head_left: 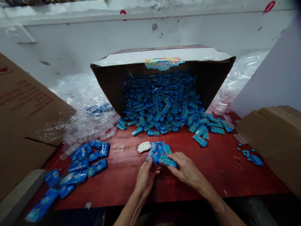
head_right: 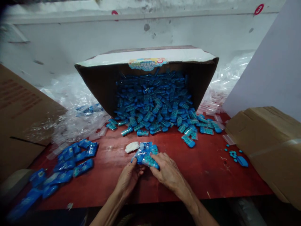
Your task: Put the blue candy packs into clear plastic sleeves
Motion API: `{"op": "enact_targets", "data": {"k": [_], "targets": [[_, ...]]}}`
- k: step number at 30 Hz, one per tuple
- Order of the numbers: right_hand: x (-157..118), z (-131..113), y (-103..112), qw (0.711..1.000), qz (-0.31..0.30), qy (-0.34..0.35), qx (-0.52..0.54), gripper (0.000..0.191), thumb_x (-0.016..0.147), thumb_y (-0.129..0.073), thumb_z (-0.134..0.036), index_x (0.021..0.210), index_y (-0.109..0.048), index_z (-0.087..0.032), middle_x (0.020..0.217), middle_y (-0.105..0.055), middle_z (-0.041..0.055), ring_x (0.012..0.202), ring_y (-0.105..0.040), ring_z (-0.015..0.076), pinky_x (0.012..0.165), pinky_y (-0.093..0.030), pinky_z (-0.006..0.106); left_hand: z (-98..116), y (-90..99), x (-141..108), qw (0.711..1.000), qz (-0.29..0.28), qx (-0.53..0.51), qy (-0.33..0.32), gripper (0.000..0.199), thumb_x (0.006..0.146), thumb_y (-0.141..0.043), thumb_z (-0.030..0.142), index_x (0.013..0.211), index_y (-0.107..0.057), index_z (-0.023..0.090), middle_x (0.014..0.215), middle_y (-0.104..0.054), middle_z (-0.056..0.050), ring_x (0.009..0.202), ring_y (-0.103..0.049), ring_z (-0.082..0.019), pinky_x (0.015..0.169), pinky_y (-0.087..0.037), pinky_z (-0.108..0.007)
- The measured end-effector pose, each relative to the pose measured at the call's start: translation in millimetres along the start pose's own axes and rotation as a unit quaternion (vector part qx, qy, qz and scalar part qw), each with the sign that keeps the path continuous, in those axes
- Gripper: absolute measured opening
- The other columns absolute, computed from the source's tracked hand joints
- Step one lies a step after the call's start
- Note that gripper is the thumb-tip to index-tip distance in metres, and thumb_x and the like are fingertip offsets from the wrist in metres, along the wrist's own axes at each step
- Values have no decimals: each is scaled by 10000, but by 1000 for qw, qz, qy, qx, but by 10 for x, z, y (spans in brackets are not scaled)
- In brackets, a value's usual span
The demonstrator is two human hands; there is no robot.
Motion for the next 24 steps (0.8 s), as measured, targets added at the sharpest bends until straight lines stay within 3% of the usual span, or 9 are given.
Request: {"op": "enact_targets", "data": {"k": [5, 13, 18, 24], "targets": [[-12, -6, -32, 1000, 10, -9, -2, 351, 764, -492, -220, 1114, -516, -201, 968, -585, 69, 905, -518, 197, 800, -416, 315, 11, -22, -15, 1000, -2, 3, -1, 232, 651, -636, 342, 718, -586, 125, 586, -632, -32, 527, -585, -118, 456, -438, -189], [-21, -41, -63, 998, -7, 1, 58, 302, 760, -511, -249, 1056, -552, -206, 994, -591, 56, 913, -537, 192, 827, -419, 318, 63, -64, -52, 996, 26, 53, -62, 246, 618, -657, 333, 739, -604, 126, 620, -631, -7, 514, -551, -103, 456, -458, -212], [-52, -43, -185, 999, 19, 32, -3, 351, 770, -486, -195, 1121, -493, -192, 997, -557, 81, 912, -542, 201, 768, -464, 317, 25, -74, -56, 998, 9, 49, -41, 242, 646, -638, 324, 783, -597, 129, 686, -653, -31, 578, -584, -123, 532, -479, -241], [-136, -61, -417, 995, 79, 54, -18, 386, 806, -402, -118, 1176, -452, -216, 1113, -495, 106, 993, -529, 219, 750, -494, 318, -33, -153, -100, 999, -2, -11, 44, 239, 676, -622, 297, 846, -597, 131, 740, -665, -48, 651, -612, -147, 578, -475, -245]]}}
Point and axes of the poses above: each hand's wrist, its own x-axis towards the middle knuckle, its own y-axis out of the back of the hand, z = x × y, the point moved 3 cm from there along x, towards the middle knuckle
